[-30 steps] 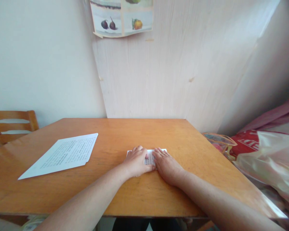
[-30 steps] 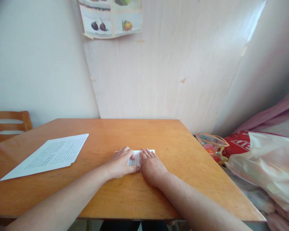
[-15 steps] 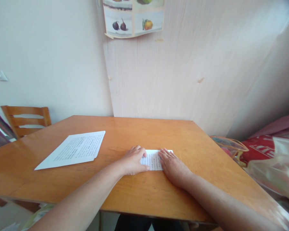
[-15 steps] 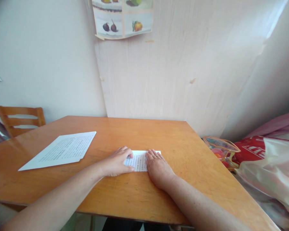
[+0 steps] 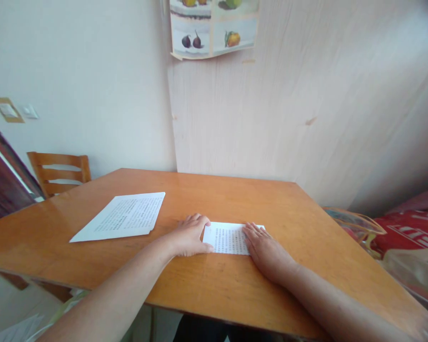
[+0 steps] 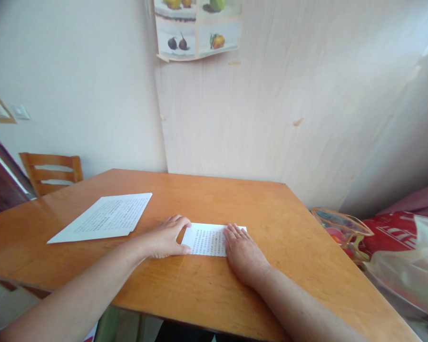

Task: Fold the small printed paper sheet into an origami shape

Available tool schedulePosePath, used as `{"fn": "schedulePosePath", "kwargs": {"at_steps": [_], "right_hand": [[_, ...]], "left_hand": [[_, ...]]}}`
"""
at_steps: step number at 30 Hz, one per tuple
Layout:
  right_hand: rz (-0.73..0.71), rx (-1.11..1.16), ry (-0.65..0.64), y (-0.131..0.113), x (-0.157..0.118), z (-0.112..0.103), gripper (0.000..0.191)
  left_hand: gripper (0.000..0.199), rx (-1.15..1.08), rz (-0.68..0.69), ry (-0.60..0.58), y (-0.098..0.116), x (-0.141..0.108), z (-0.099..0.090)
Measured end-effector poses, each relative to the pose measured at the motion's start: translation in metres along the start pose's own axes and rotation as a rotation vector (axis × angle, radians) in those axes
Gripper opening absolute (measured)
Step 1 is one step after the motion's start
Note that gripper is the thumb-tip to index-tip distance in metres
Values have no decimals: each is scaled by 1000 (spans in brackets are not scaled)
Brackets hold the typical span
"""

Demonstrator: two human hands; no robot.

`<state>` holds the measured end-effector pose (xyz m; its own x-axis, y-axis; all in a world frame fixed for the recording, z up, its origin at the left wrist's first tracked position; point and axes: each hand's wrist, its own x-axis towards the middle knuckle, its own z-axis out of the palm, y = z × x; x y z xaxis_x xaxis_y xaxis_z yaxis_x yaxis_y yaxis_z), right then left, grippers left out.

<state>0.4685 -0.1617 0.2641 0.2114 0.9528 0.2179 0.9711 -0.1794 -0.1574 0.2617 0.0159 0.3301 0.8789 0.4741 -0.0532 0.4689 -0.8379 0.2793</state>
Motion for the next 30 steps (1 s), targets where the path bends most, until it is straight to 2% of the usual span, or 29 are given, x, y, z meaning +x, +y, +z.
{"fn": "schedulePosePath", "kwargs": {"at_steps": [12,14,16,18,19,23,25,30], "right_hand": [[-5,-25,-55,-3,0,-7,52],[1,-16,-50,-4,0,-9,51],[4,8,-35,-4,0,-9,50],[0,30,-24,-4,0,-9,50],[-2,37,-21,-4,0,-9,49],[1,86,-7,-3,0,-12,50],[23,135,-1,-2,0,-14,50],[116,174,60,9,1,-28,46]], "left_hand": [[79,-8,-57,-23,-19,-12,-10],[67,-12,-42,18,-20,-13,-10],[46,-23,-18,115,-17,-14,-8],[28,-29,9,238,-8,-17,-6],[23,-25,37,263,-1,-19,-5],[17,-5,179,176,29,-30,3],[14,19,200,165,38,-33,7],[8,110,174,160,40,-28,14]]}}
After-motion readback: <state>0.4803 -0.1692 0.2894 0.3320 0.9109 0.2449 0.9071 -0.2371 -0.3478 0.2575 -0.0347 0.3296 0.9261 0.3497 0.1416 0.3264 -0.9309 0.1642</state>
